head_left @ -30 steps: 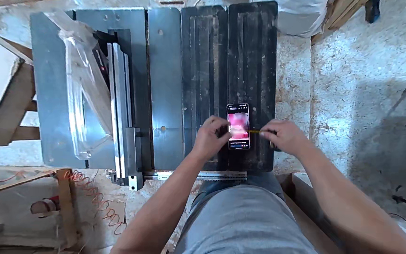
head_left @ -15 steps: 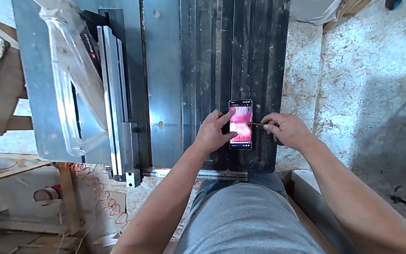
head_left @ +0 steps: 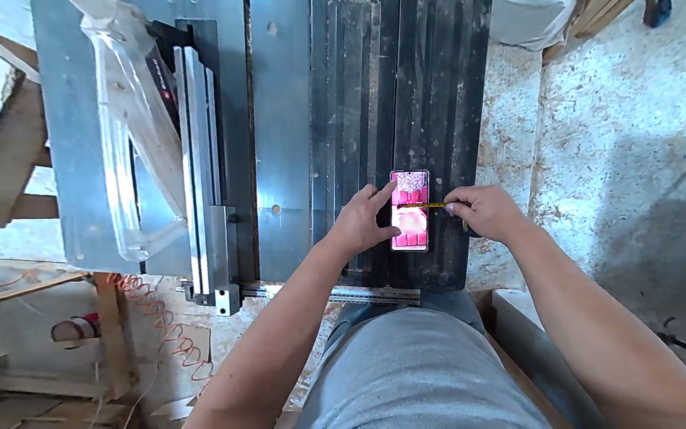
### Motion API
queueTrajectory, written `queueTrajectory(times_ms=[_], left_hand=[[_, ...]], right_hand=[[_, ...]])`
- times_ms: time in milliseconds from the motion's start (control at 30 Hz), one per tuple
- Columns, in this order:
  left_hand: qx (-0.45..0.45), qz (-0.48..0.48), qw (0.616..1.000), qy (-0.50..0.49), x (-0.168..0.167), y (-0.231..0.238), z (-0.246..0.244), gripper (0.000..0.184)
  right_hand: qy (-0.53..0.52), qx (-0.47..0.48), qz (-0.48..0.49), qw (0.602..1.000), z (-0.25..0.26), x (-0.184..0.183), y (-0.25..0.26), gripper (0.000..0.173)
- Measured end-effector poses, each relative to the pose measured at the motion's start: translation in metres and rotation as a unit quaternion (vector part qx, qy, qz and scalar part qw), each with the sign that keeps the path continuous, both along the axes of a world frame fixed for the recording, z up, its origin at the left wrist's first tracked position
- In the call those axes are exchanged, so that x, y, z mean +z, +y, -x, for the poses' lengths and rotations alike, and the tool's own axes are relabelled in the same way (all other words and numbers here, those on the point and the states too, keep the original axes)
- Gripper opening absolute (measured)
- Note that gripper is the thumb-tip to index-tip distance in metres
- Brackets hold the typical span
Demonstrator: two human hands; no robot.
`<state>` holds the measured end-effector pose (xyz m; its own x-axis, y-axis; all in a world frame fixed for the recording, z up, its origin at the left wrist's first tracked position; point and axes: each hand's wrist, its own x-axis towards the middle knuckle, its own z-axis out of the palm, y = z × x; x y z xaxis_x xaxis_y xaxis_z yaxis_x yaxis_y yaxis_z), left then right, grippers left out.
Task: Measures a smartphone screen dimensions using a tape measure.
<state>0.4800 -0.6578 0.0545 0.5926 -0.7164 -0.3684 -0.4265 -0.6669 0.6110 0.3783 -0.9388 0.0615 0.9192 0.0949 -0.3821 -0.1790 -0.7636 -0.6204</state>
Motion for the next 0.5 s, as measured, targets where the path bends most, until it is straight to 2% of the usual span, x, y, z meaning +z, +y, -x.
queueTrajectory(times_ms=[167,400,500], left_hand=[[0.032,0.016,0.999,0.019,0.003,0.001,-0.001,0.093],[0.057,0.072,0.994,-0.051,-0.011,0.002,0.010,0.066],[0.050,0.066,0.995,-0.054,-0.012,0.000,0.010,0.064]], right_hand=[[-0.008,-0.002,-0.002,1.000,0.002,-0.005,-0.001,0.025],[0.003,-0.008,0.006,1.000,0.002,-0.005,0.001,0.026],[0.020,-0.005,0.015,1.000,0.000,-0.004,0.002,0.027]])
